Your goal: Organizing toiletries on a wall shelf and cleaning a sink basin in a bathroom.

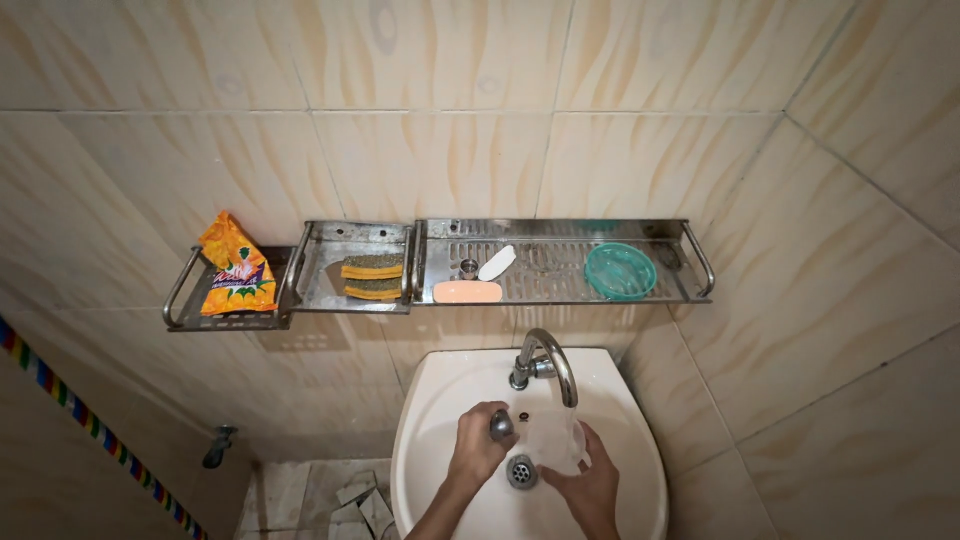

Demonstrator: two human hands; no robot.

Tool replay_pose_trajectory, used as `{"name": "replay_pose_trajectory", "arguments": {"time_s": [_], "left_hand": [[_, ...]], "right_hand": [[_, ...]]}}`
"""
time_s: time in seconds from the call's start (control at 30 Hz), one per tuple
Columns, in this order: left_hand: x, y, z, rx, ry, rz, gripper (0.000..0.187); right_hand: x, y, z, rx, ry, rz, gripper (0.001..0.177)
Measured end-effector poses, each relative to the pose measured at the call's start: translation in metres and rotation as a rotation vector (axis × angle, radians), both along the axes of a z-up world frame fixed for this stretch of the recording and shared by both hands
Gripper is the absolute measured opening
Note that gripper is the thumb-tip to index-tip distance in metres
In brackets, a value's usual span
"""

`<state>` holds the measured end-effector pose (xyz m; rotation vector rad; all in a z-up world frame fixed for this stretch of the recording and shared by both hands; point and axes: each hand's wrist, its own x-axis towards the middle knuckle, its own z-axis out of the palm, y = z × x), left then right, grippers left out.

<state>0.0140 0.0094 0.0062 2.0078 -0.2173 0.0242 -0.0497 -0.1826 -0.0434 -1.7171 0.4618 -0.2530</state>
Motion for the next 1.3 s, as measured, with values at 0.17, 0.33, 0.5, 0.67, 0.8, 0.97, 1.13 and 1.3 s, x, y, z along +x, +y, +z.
{"name": "replay_pose_trajectory", "arguments": {"time_s": [0.17, 0.33, 0.5, 0.67, 0.8, 0.97, 1.13, 1.3], "left_hand": [[0.043, -0.034, -0.101, -0.645, 0.716, 0.207, 0.033], [0.040, -0.032, -0.134, -0.970, 1.217, 0.229, 0.049], [0.030, -0.046, -0.160, -1.007, 1.256, 0.263, 0.043], [0.016, -0.051, -0.159, -1.032, 1.309, 0.166, 0.041], [0.017, -0.051, -0.165, -1.004, 1.280, 0.123, 0.036], [0.008, -0.038, -0.148, -0.998, 1.257, 0.099, 0.039], [0.007, -0.030, -0.165, -1.019, 1.250, 0.149, 0.042], [0.000, -0.014, -0.174, -0.945, 1.292, 0.223, 0.054]], "right_hand": [[0.002, 0.002, 0.023, -0.026, 0.018, -0.021, 0.097], [-0.007, -0.001, 0.061, -0.139, 0.041, -0.018, 0.096], [-0.021, -0.007, 0.100, -0.722, -0.202, 0.185, 0.096], [-0.030, -0.001, 0.137, -0.794, -0.127, 0.297, 0.089], [-0.030, 0.008, 0.152, -0.835, -0.125, 0.383, 0.087], [-0.033, 0.017, 0.159, -0.899, -0.070, 0.402, 0.090], [-0.032, 0.027, 0.162, -0.964, -0.030, 0.433, 0.091], [-0.028, 0.039, 0.167, -1.047, -0.037, 0.556, 0.092]]}}
